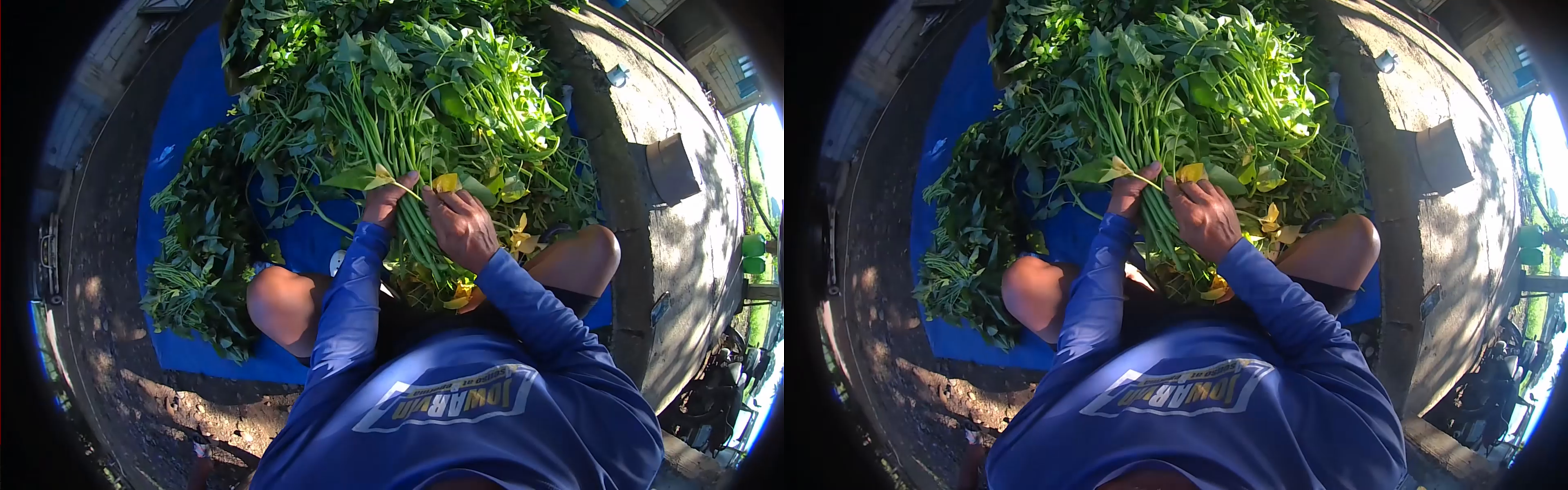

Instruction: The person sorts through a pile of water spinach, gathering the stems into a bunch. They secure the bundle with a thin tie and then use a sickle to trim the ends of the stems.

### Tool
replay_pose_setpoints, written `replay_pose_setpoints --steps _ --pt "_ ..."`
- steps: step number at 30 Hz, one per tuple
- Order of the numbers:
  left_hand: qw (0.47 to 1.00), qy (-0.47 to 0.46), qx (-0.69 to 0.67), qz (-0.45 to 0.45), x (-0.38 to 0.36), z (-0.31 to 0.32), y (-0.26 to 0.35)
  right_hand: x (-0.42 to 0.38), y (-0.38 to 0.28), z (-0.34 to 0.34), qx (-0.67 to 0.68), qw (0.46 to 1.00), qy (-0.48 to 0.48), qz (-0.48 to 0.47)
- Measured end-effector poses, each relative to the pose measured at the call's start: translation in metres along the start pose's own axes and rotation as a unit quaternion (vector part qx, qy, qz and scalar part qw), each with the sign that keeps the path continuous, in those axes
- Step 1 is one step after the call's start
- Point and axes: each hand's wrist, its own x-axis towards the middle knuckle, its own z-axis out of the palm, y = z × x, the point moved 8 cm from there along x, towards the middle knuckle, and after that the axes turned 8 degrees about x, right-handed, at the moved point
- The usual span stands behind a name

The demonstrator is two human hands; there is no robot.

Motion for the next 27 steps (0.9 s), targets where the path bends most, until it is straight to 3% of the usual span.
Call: replay_pose_setpoints --steps 1,4,5,6,8,9,10,12,16,18,19,20,23,24,26,27 --pt "0.992 -0.02 -0.06 -0.108 -0.005 0.002 -0.013 -0.003 0.001 0.003 -0.001 1.0 -0.025 0.014" --pt "0.994 -0.008 0.068 0.084 -0.007 0.011 0.02 -0.003 -0.002 -0.004 -0.002 0.999 -0.037 0.015" --pt "0.99 0.007 0.107 0.096 -0.006 0.008 0.022 -0.006 -0.003 -0.006 -0.019 0.999 -0.026 0.025" --pt "0.99 -0.034 0.106 0.089 -0.006 0.016 0.028 -0.007 -0.004 -0.008 -0.024 0.999 -0.023 0.02" --pt "0.997 0.004 0.076 0.033 -0.011 0.016 0.024 -0.008 -0.008 -0.016 -0.033 0.999 -0.02 0.008" --pt "0.99 0.022 0.114 0.077 -0.004 0.016 0.03 -0.008 -0.009 -0.019 -0.037 0.999 -0.022 0.001" --pt "0.993 0.059 0.083 0.056 -0.004 0.01 0.023 -0.009 -0.011 -0.022 -0.029 0.999 -0.026 -0.012" --pt "0.996 0.05 0.059 0.042 0.0 0.008 0.017 -0.014 -0.012 -0.03 -0.015 0.999 -0.034 -0.033" --pt "0.987 0.1 0.124 0.023 0.008 -0.009 0.014 -0.023 -0.027 -0.072 0.034 0.998 -0.005 -0.062" --pt "0.989 0.088 0.118 0.029 0.012 -0.013 0.016 -0.029 -0.007 -0.1 0.068 0.996 0.059 0.001" --pt "0.986 0.096 0.127 0.04 0.011 -0.014 0.019 -0.035 0.016 -0.114 0.052 0.993 0.079 0.072" --pt "0.984 0.103 0.137 0.052 0.011 -0.014 0.023 -0.047 0.051 -0.126 0.164 0.958 0.144 0.185" --pt "0.987 0.081 0.136 0.033 0.006 -0.008 0.022 -0.071 0.107 -0.146 -0.192 0.932 0.098 0.29" --pt "0.988 0.06 0.134 0.042 0.01 -0.009 0.019 -0.066 0.099 -0.156 -0.208 0.936 0.136 0.25" --pt "0.981 0.058 0.155 0.106 0.008 -0.001 0.028 -0.038 0.066 -0.133 0.01 0.981 0.051 0.187" --pt "0.982 0.058 0.16 0.083 0.007 -0.004 0.023 -0.029 0.05 -0.109 0.128 0.974 -0.004 0.188"
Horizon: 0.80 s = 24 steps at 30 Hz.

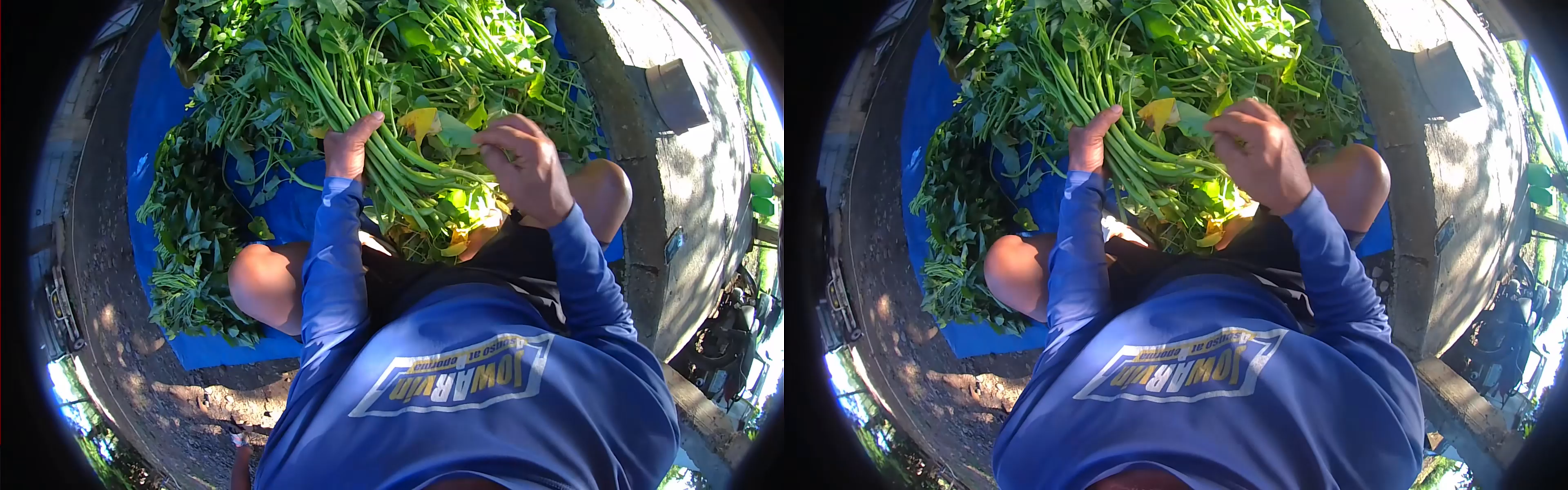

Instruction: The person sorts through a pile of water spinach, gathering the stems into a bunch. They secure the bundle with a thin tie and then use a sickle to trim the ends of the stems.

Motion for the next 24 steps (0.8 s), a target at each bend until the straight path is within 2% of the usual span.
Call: replay_pose_setpoints --steps 1,3,6,8,9,12,16,19,20,23,24 --pt "1.0 -0.004 0.003 -0.016 0.003 0.002 -0.003 0.002 -0.012 0.023 0.007 0.998 -0.06 -0.032" --pt "0.998 -0.017 -0.037 -0.047 -0.005 0.014 0.006 -0.002 0.004 0.055 -0.029 0.989 -0.145 0.022" --pt "1.0 0.004 0.004 0.005 -0.006 0.007 0.01 -0.006 0.027 0.066 0.048 0.965 -0.212 0.149" --pt "0.999 0.014 0.015 0.033 -0.004 0.003 0.01 -0.007 0.026 0.064 0.096 0.968 -0.194 0.124" --pt "1.0 0.006 -0.006 0.015 -0.005 0.004 0.01 -0.007 0.023 0.06 0.118 0.97 -0.181 0.114" --pt "0.998 -0.005 -0.067 -0.018 -0.005 0.009 0.012 -0.005 0.007 0.05 0.031 0.986 -0.163 0.032" --pt "0.999 0.034 0.003 0.006 -0.005 0.005 0.021 -0.003 -0.008 0.051 -0.032 0.99 -0.102 -0.092" --pt "0.997 0.067 0.036 -0.015 -0.008 0.004 0.022 -0.007 -0.024 0.048 -0.143 0.978 -0.072 -0.13" --pt "0.998 0.068 0.012 -0.006 -0.008 0.006 0.022 -0.007 -0.031 0.052 -0.143 0.978 -0.061 -0.137" --pt "0.998 0.041 0.035 0.038 -0.006 0.008 0.023 -0.008 -0.015 0.059 0.049 0.994 -0.075 -0.057" --pt "0.998 0.03 0.014 0.045 -0.006 0.009 0.023 -0.008 0.005 0.061 0.094 0.988 -0.106 0.059"
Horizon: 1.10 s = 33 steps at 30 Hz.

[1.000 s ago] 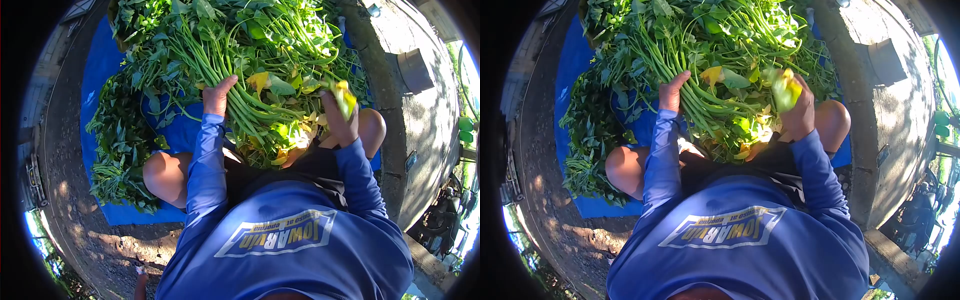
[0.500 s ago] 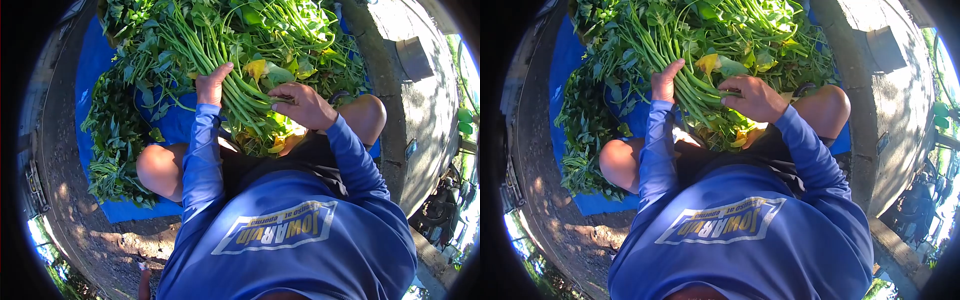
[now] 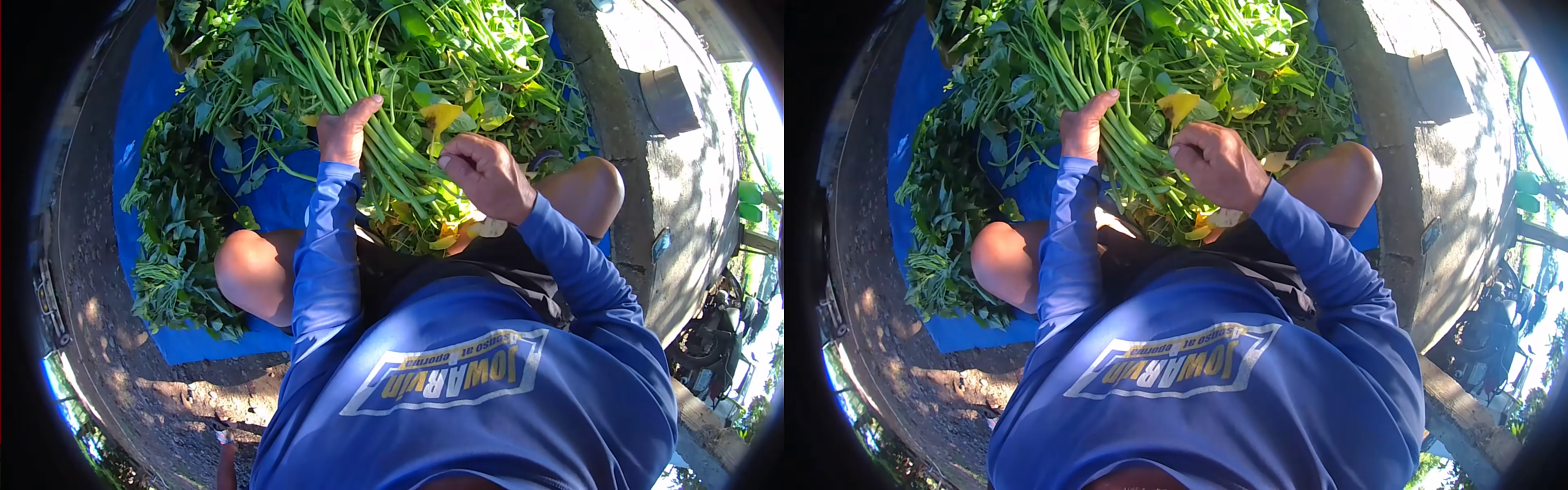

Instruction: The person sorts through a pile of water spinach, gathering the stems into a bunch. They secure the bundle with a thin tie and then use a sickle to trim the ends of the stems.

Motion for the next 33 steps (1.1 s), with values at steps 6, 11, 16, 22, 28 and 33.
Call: replay_pose_setpoints --steps 6,11,16,22,28,33 --pt "1.0 -0.004 -0.016 -0.02 0.01 -0.02 -0.007 0.0 0.04 -0.094 -0.121 0.975 0.167 0.079" --pt "0.999 0.0 -0.024 -0.022 0.008 -0.017 -0.006 -0.012 -0.005 -0.058 -0.077 0.993 0.043 0.076" --pt "0.999 0.009 -0.024 -0.031 0.006 -0.012 -0.004 -0.025 0.005 -0.02 -0.079 0.994 -0.025 0.067" --pt "1.0 0.011 0.01 -0.005 0.007 -0.009 -0.004 -0.012 -0.014 -0.012 -0.097 0.994 0.011 -0.04" --pt "0.998 0.055 -0.028 0.001 -0.002 -0.009 0.007 -0.006 -0.005 -0.004 -0.123 0.991 0.043 0.012" --pt "0.996 0.057 -0.056 0.028 0.001 -0.016 0.029 -0.009 0.008 -0.008 -0.022 0.996 0.061 0.067"
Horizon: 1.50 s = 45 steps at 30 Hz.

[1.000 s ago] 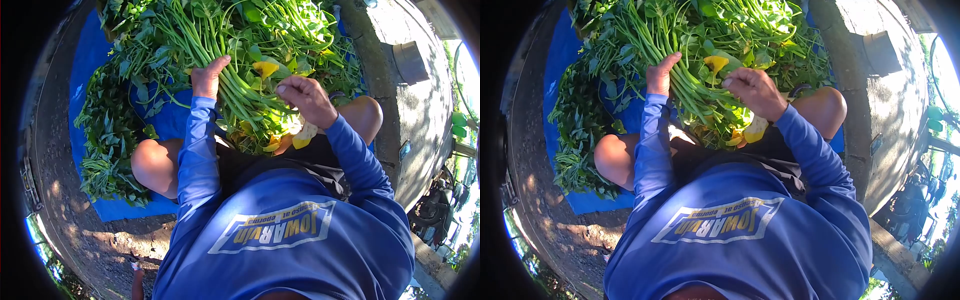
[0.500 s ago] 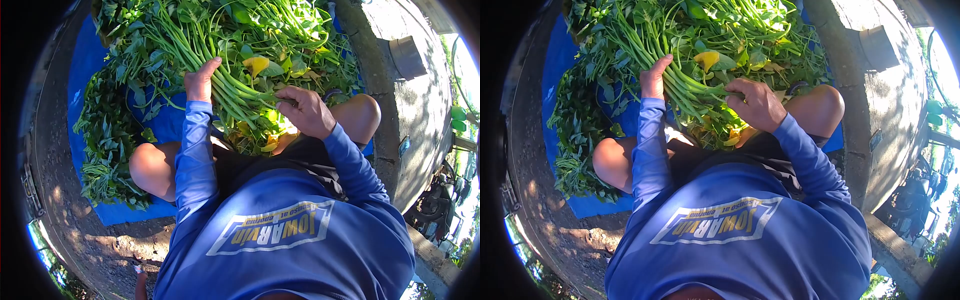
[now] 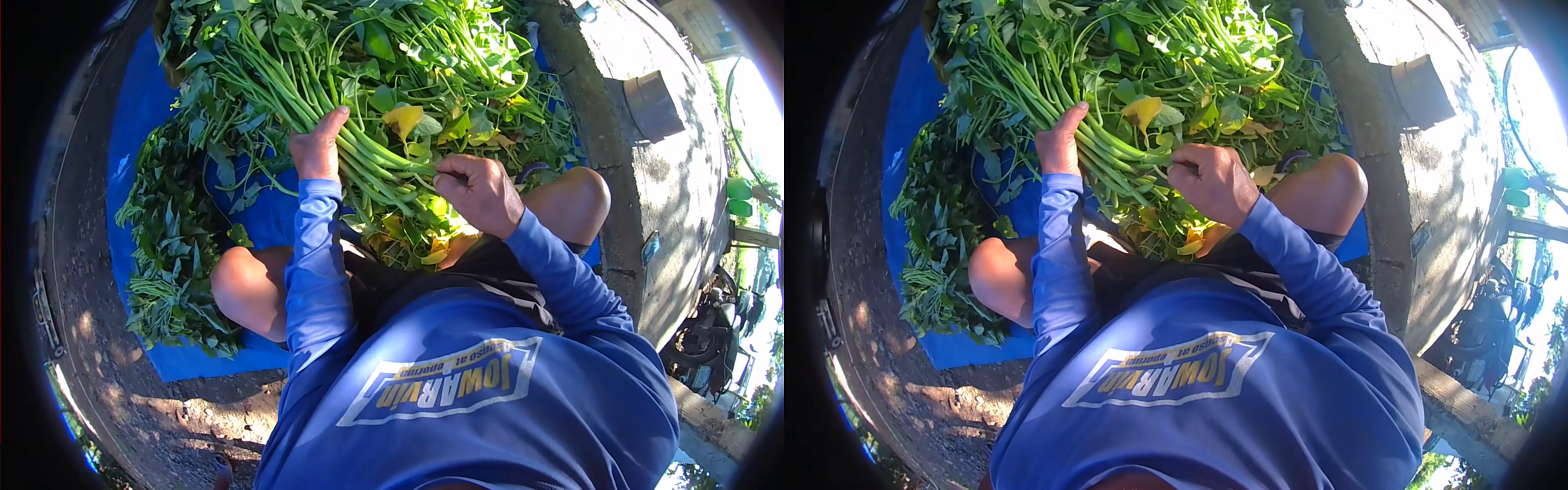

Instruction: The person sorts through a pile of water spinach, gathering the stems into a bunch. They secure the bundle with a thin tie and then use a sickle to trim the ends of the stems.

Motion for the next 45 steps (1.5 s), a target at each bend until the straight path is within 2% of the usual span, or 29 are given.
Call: replay_pose_setpoints --steps 2,3,6,7,10,12,14,16,17,18,19,20,21,22,24,25,26,28,30,31,33,36,37,41,45 --pt "0.999 0.009 0.042 0.015 0.003 -0.005 -0.001 0.001 0.007 0.002 0.017 0.998 -0.025 0.063" --pt "0.999 0.005 0.048 0.011 0.003 -0.006 -0.002 0.004 0.004 0.001 0.019 0.998 -0.002 0.052" --pt "0.998 -0.002 0.064 -0.001 0.002 -0.006 -0.007 0.01 -0.016 -0.004 -0.023 1.0 -0.016 -0.01" --pt "0.998 0.0 0.068 -0.005 0.002 -0.008 -0.009 0.014 -0.019 -0.002 -0.046 0.998 -0.039 0.002" --pt "0.999 -0.004 0.038 0.016 -0.002 -0.002 -0.006 0.023 -0.009 0.016 -0.119 0.98 -0.157 -0.015" --pt "0.999 -0.02 0.043 0.021 -0.011 0.008 0.003 0.024 0.006 0.037 -0.188 0.945 -0.267 0.021" --pt "0.997 -0.015 0.044 0.055 -0.015 0.015 0.012 0.004 0.041 0.082 -0.265 0.854 -0.43 -0.124" --pt "0.998 -0.029 0.047 -0.025 0.0 0.007 0.002 -0.042 0.059 0.094 -0.24 0.78 -0.565 0.123" --pt "0.999 -0.035 0.034 0.018 0.003 0.006 0.011 -0.053 0.07 0.09 -0.262 0.772 -0.566 0.121" --pt "0.997 -0.05 0.048 0.019 0.006 0.003 0.014 -0.057 0.089 0.082 -0.29 0.761 -0.572 0.102" --pt "0.997 -0.031 0.058 0.043 0.008 -0.003 0.02 -0.045 0.109 0.056 -0.338 0.796 -0.488 0.118" --pt "0.996 -0.017 0.068 0.062 0.005 -0.007 0.023 -0.026 0.131 0.019 -0.388 0.816 -0.389 0.177" --pt "0.997 -0.022 0.054 0.048 0.003 -0.009 0.019 -0.006 0.138 -0.024 -0.39 0.846 -0.287 0.222" --pt "0.998 -0.034 0.038 0.033 0.001 -0.006 0.016 -0.001 0.119 -0.06 -0.576 0.817 -0.019 -0.018" --pt "0.998 -0.05 0.025 0.029 -0.004 0.003 0.016 0.025 0.032 -0.087 -0.452 0.884 0.096 -0.078" --pt "0.998 -0.059 0.018 -0.001 -0.001 0.005 0.003 0.035 -0.005 -0.082 -0.275 0.956 0.074 -0.074" --pt "0.997 -0.07 0.013 -0.035 -0.002 0.008 -0.011 0.039 -0.032 -0.064 -0.088 0.993 0.051 -0.066" --pt "0.995 -0.067 0.075 0.01 -0.006 0.016 -0.013 0.045 -0.059 -0.013 0.074 0.994 -0.019 -0.081" --pt "0.996 -0.073 0.01 -0.048 -0.009 0.022 -0.036 0.063 -0.06 0.021 -0.001 0.993 0.018 -0.12" --pt "0.992 -0.084 0.003 -0.092 -0.017 0.027 -0.033 0.077 -0.04 0.033 -0.005 0.994 0.066 -0.091" --pt "0.991 -0.096 -0.024 -0.085 -0.023 0.03 -0.032 0.097 -0.02 0.037 -0.018 0.991 0.128 -0.027" --pt "0.991 -0.098 -0.028 -0.083 -0.027 0.028 -0.031 0.108 -0.004 0.046 0.014 0.995 0.036 0.096" --pt "0.991 -0.099 -0.022 -0.084 -0.028 0.027 -0.031 0.11 0.002 0.048 0.05 0.992 0.028 0.113" --pt "0.989 -0.117 -0.008 -0.096 -0.027 0.031 -0.029 0.125 0.006 0.047 0.142 0.983 0.084 0.086" --pt "0.99 -0.117 0.014 -0.083 -0.026 0.029 -0.026 0.134 0.028 0.064 0.202 0.962 0.019 0.184"
